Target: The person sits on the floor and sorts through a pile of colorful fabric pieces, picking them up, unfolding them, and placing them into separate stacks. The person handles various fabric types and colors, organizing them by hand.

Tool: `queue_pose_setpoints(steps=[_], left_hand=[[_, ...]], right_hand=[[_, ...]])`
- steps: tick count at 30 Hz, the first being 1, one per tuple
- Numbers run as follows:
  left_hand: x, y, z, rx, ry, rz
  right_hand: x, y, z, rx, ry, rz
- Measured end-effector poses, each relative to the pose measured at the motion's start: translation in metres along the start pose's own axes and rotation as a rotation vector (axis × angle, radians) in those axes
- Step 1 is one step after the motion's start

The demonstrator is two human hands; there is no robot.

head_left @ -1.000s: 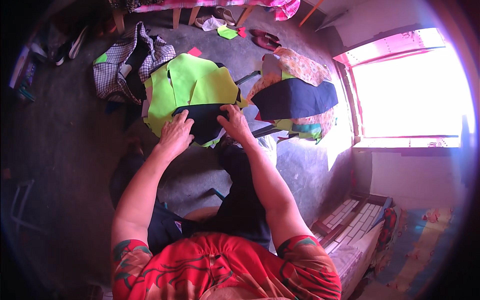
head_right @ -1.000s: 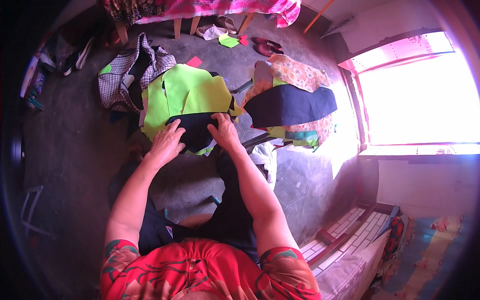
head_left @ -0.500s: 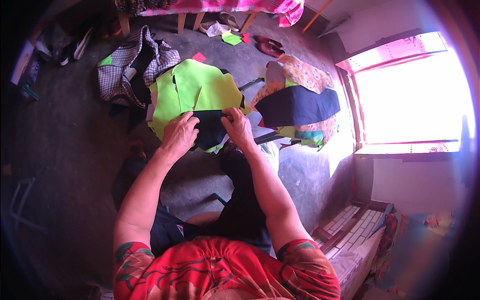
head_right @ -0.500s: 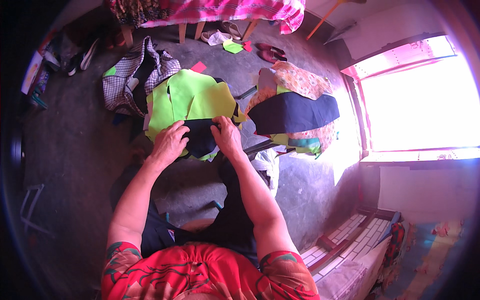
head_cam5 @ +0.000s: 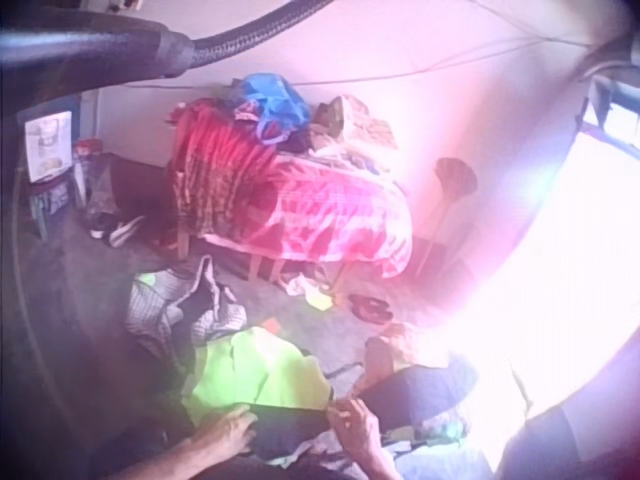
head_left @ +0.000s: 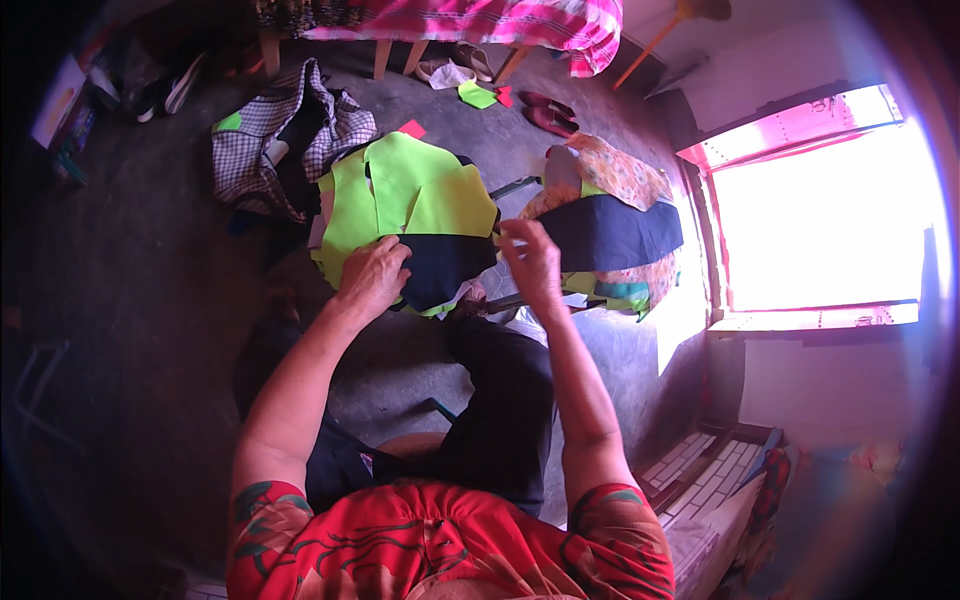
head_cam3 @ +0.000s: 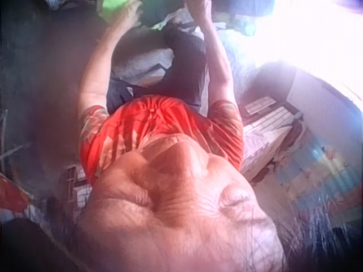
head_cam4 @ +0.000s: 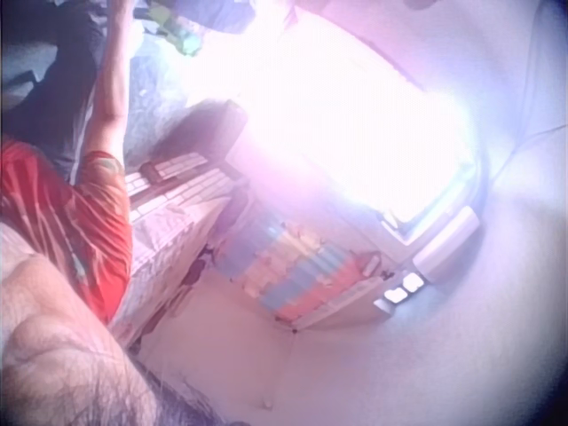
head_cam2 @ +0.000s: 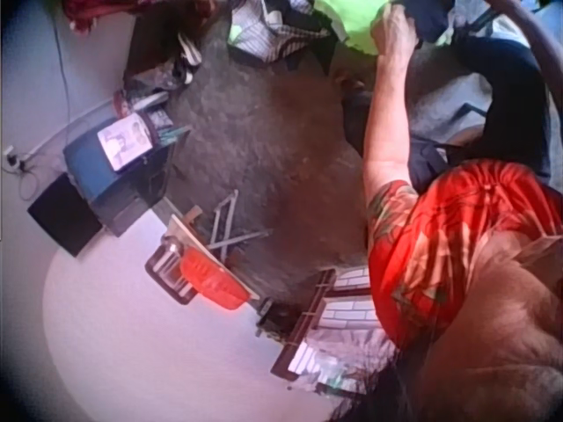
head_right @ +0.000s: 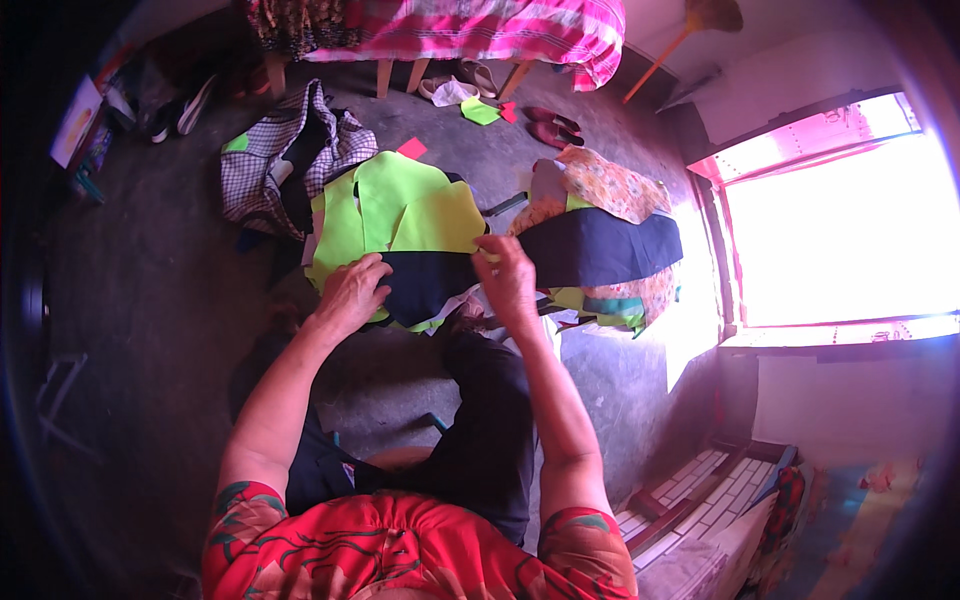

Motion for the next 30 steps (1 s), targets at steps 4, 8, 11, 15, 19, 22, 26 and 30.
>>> queue_pose_setpoints(steps=[4,8,11,15,19,22,26,30], left_hand=[[0.002,-0.002,0.003,-0.001,0.017,-0.003],[0.001,-0.002,0.005,0.012,-0.013,0.023],[0.0,-0.002,0.0,0.006,-0.027,0.028],[-0.002,0.001,0.0,-0.001,-0.039,0.026],[-0.001,-0.002,0.003,-0.003,-0.051,0.048],[0.0,-0.003,0.004,-0.002,-0.061,0.054],[0.0,-0.002,0.004,0.007,-0.058,0.047],[0.0,-0.004,0.004,0.01,-0.064,0.057]], right_hand=[[-0.034,0.014,0.058,0.069,0.2,0.014],[-0.069,0.046,0.094,0.438,0.281,0.022],[-0.087,0.083,0.1,0.497,0.293,0.022],[-0.095,0.127,0.095,0.572,0.2,-0.056],[-0.096,0.119,0.089,0.699,0.171,-0.05],[-0.098,0.112,0.092,0.692,0.184,-0.155],[-0.1,0.121,0.095,0.75,0.221,-0.211],[-0.099,0.133,0.098,0.71,0.286,-0.247]])
Point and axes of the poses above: each hand's wrist, its own x-axis away from the middle knuckle, its own z-axis out of the back of the hand, y = z × x, the point moved 6 cm from there along -x, towards the middle knuckle, and after that the axes turned 8 degrees about x, right-handed, at the moved point
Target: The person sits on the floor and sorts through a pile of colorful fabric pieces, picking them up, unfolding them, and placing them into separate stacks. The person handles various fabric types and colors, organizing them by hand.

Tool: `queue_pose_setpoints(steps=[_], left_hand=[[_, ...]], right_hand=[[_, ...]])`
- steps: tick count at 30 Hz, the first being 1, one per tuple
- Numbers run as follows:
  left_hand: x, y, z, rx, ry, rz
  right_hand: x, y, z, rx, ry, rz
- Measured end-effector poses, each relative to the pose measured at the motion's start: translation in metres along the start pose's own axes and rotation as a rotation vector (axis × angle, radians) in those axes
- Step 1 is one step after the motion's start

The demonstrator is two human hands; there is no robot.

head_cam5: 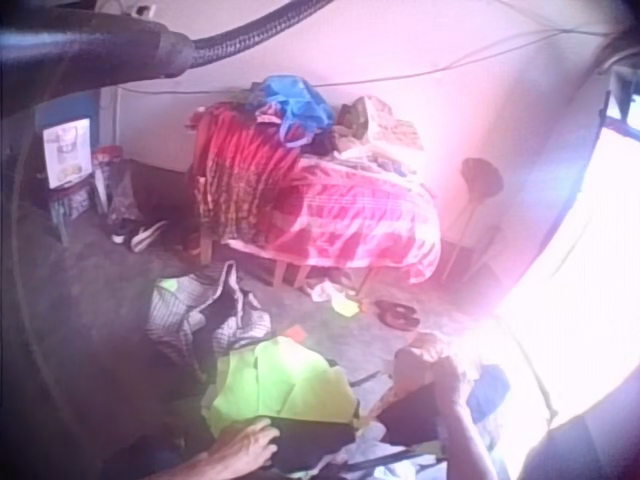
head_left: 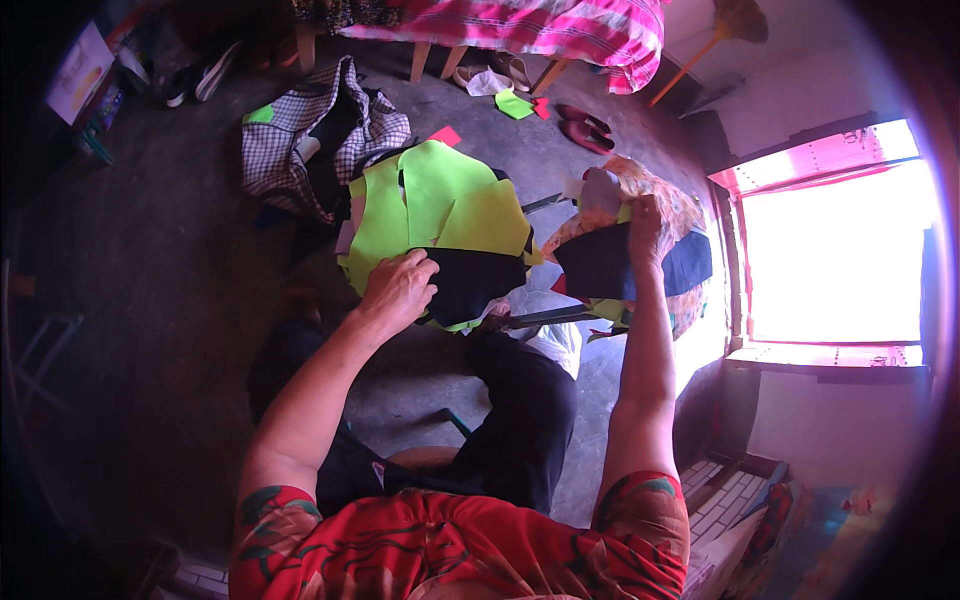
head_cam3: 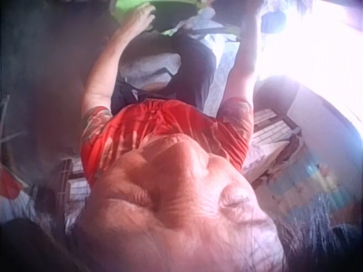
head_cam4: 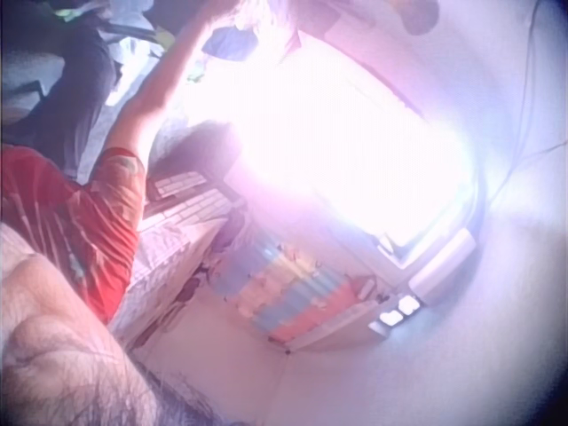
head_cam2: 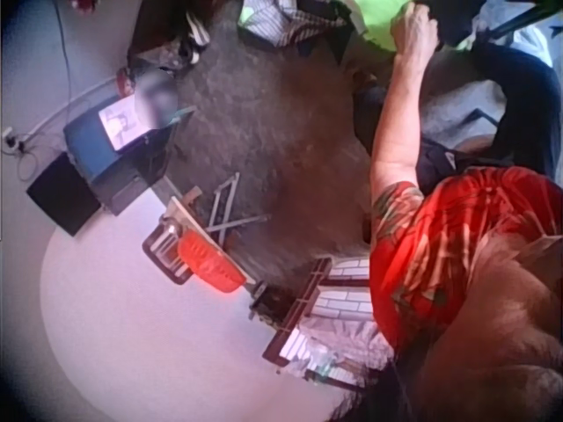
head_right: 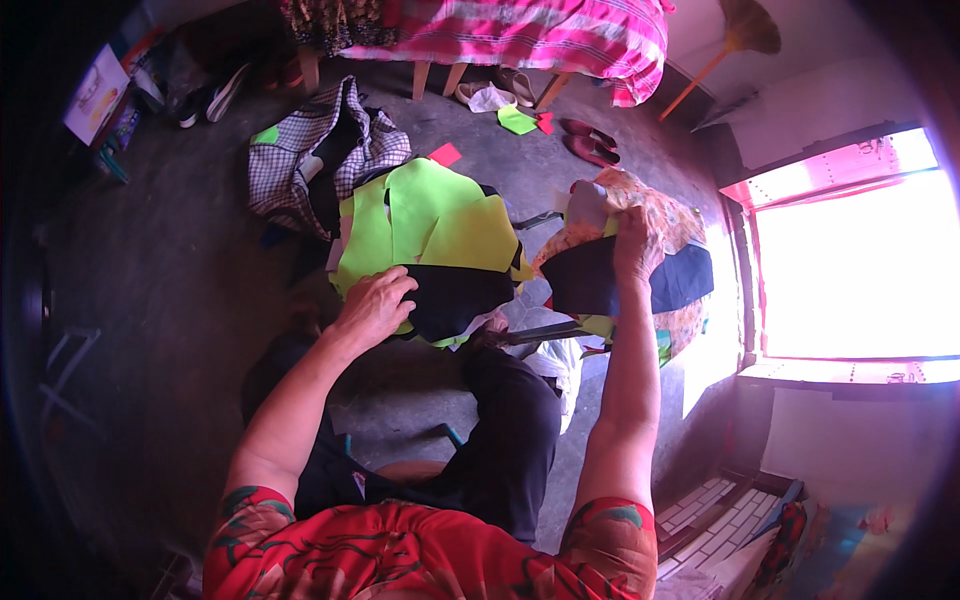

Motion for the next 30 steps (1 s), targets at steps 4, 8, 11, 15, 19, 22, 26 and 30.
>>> queue_pose_setpoints(steps=[4,8,11,15,19,22,26,30], left_hand=[[0.0,-0.002,0.001,0.001,-0.006,0.01],[0.0,-0.003,0.0,0.001,0.005,0.001],[0.001,-0.005,-0.001,-0.01,0.002,0.013],[0.004,-0.009,0.0,-0.026,0.044,-0.012],[0.001,-0.004,-0.002,-0.005,0.049,-0.046],[-0.001,0.001,-0.002,0.052,0.056,-0.068],[0.002,-0.006,0.0,0.177,0.096,-0.075],[-0.004,-0.009,-0.006,0.43,0.037,0.001]], right_hand=[[-0.005,0.014,0.007,-0.149,0.0,-0.122],[-0.012,0.046,0.008,-0.458,0.049,-0.253],[-0.013,0.067,-0.006,-0.944,-0.064,-0.372],[-0.011,0.081,-0.015,-1.218,-0.017,-0.573],[-0.024,0.131,-0.013,-1.599,0.025,-0.716],[-0.038,0.131,0.02,-1.728,0.028,-0.421],[-0.012,0.014,0.081,-1.539,-0.105,-0.261],[0.051,-0.079,0.096,-1.272,-0.08,-0.263]])
Point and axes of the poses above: each hand's wrist, its own x-axis away from the middle knuckle, its own z-axis out of the back of the hand, y = z × x, the point moved 6 cm from there along -x, towards the middle knuckle, and after that the axes turned 8 degrees about x, right-handed, at the moved point
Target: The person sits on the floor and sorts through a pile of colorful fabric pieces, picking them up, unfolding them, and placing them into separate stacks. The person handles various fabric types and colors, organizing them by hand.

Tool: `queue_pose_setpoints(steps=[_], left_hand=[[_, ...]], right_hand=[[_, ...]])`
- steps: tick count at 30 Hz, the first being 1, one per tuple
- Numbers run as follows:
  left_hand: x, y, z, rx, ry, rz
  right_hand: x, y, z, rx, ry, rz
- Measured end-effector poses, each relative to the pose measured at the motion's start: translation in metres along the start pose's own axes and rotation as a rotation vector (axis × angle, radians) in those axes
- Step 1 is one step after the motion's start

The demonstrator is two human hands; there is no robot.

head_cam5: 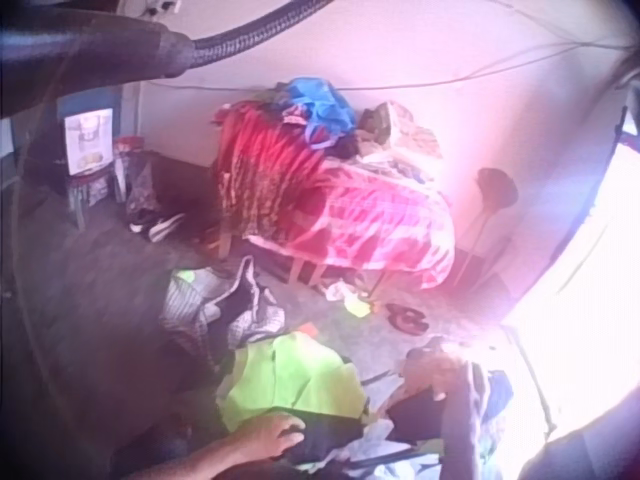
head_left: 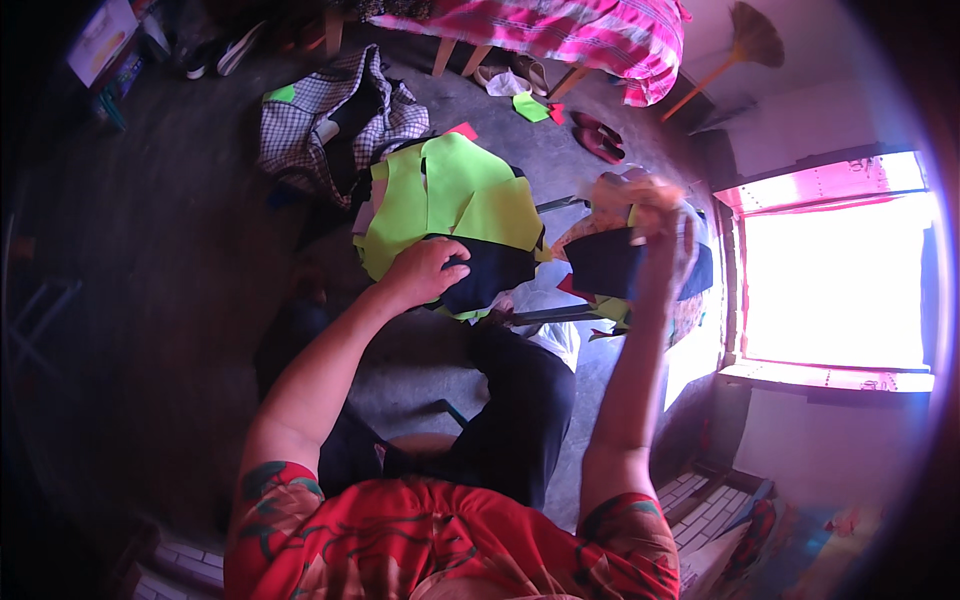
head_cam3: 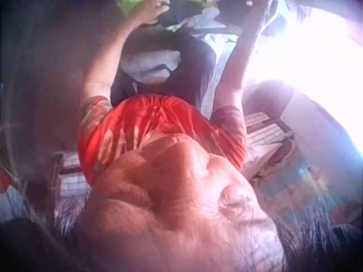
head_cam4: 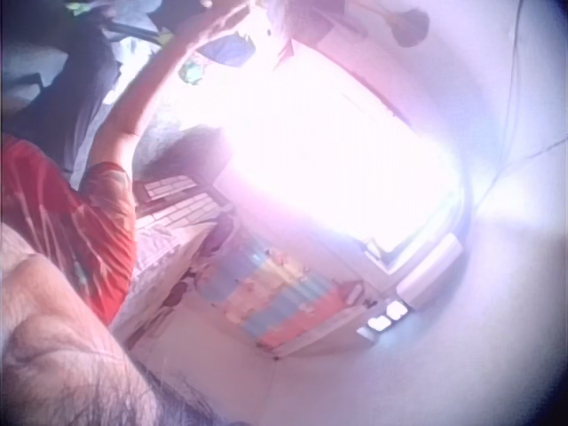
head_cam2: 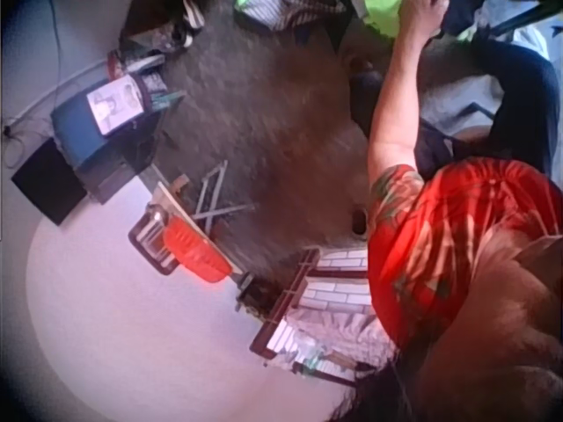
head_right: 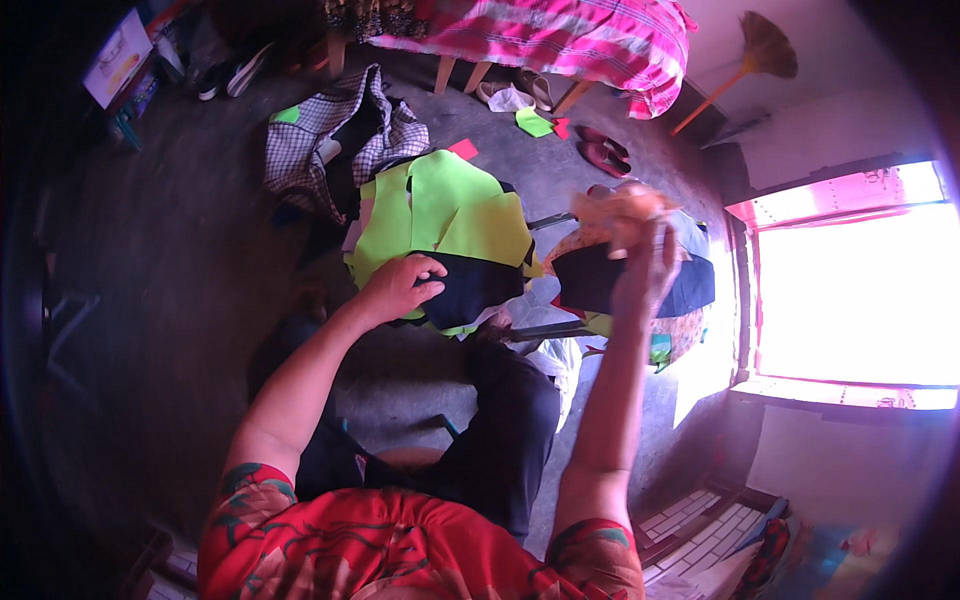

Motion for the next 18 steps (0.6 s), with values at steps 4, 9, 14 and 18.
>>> queue_pose_setpoints(steps=[4,9,14,18], left_hand=[[-0.007,-0.012,-0.011,0.321,-0.138,0.177],[0.001,-0.025,-0.013,0.648,-0.121,0.508],[0.004,-0.017,0.002,0.968,0.075,0.553],[0.0,-0.034,0.013,1.076,0.271,0.444]], right_hand=[[0.073,0.018,-0.072,-0.065,-0.099,-0.022],[0.137,0.054,-0.128,-0.17,-0.277,-0.184],[0.177,0.083,-0.158,0.022,-0.499,-0.164],[0.192,0.065,-0.172,0.246,-0.563,0.053]])
Point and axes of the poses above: each hand's wrist, its own x-axis away from the middle knuckle, its own z-axis out of the back of the hand, y = z × x, the point moved 6 cm from there along -x, towards the middle knuckle, and after that the axes turned 8 degrees about x, right-handed, at the moved point
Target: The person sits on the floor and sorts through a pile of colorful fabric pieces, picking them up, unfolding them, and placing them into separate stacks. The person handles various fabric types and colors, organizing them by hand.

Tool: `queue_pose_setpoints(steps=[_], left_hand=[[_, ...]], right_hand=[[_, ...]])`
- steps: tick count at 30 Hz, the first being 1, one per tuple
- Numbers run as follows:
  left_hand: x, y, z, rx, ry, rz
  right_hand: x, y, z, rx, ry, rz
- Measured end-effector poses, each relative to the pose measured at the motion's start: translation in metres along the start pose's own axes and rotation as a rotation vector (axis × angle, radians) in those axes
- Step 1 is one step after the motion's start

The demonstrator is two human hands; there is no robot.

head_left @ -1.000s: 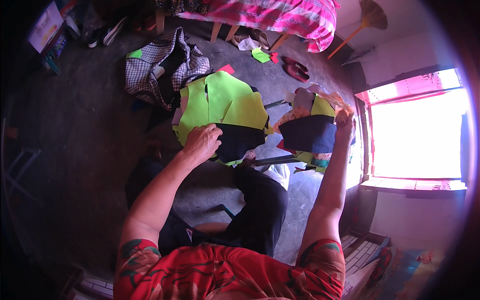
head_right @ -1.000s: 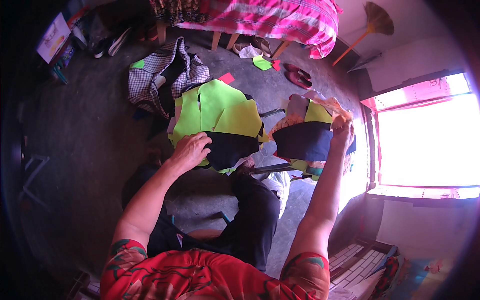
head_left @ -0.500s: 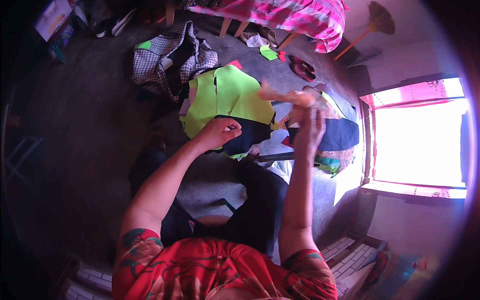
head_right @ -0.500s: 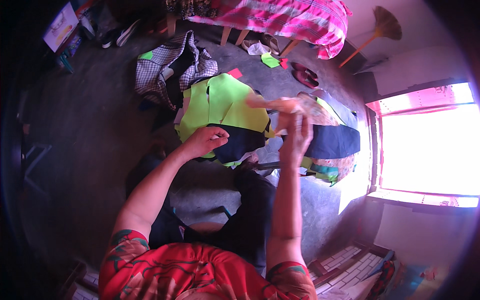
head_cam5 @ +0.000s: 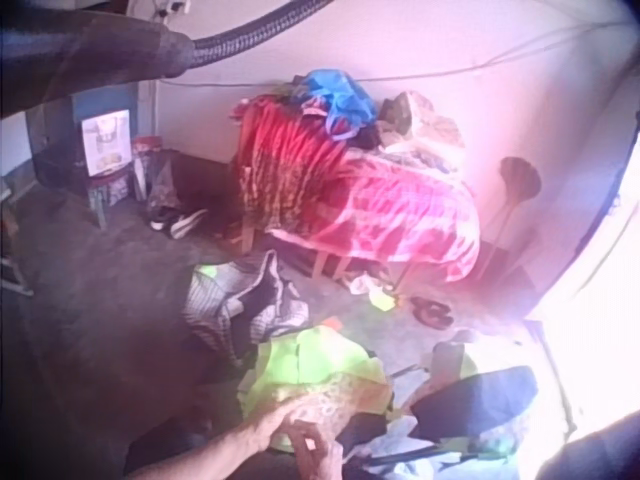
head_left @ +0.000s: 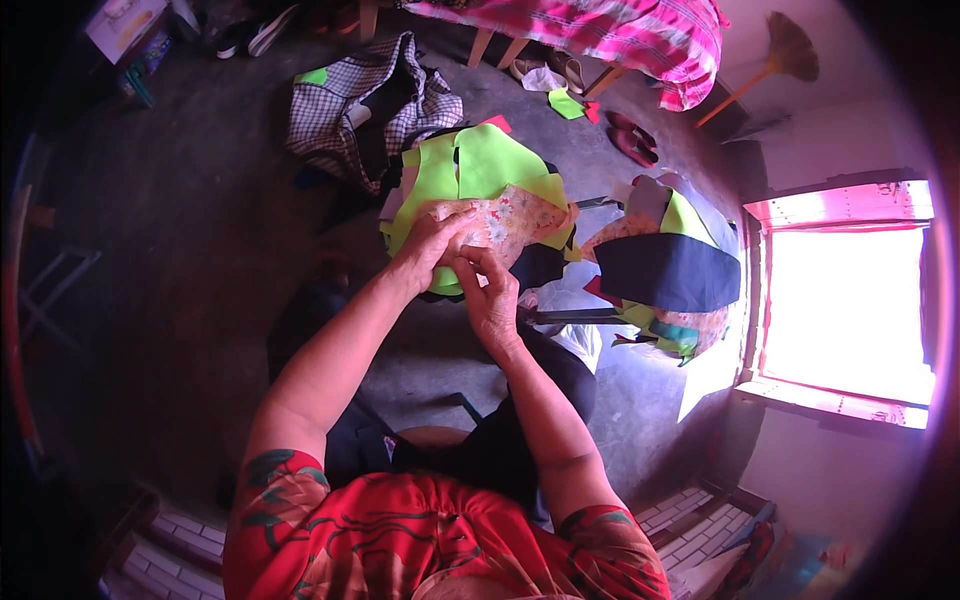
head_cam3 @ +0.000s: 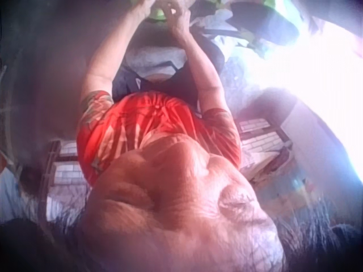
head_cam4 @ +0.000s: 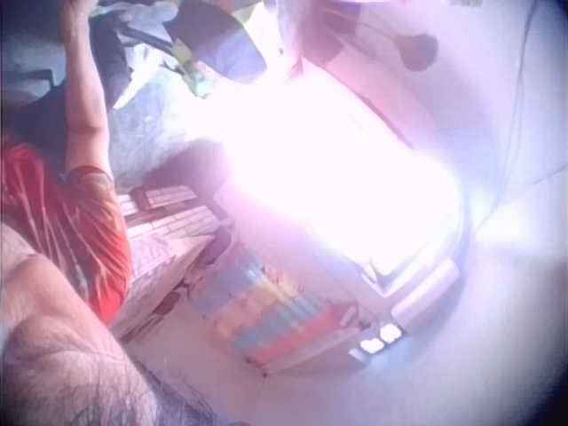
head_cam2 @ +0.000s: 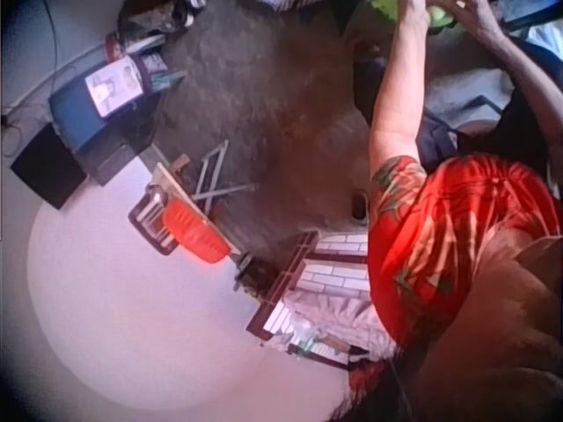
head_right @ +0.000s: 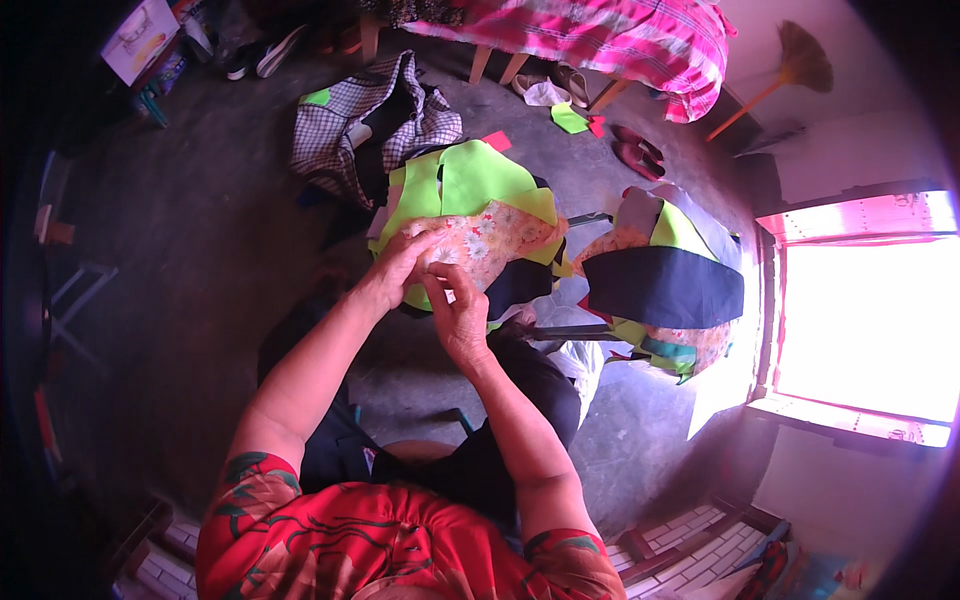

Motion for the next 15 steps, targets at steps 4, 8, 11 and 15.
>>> queue_pose_setpoints(steps=[4,8,11,15], left_hand=[[0.002,0.011,0.007,0.054,0.083,-0.137],[0.004,0.025,0.002,0.002,0.103,-0.263],[0.001,0.026,0.014,0.015,0.144,-0.3],[-0.007,0.028,0.029,0.094,0.119,-0.372]], right_hand=[[0.002,-0.012,-0.005,-0.077,-0.098,-0.048],[0.005,0.019,-0.018,-0.3,-0.157,-0.197],[0.005,0.036,-0.024,-0.449,-0.182,-0.351],[0.015,0.052,-0.031,-0.564,-0.28,-0.625]])
Point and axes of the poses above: each hand's wrist, its own x-axis away from the middle knuckle, its own z-axis out of the back of the hand, y = z × x, the point moved 6 cm from there along -x, towards the middle knuckle, and after that the axes turned 8 degrees about x, right-handed, at the moved point
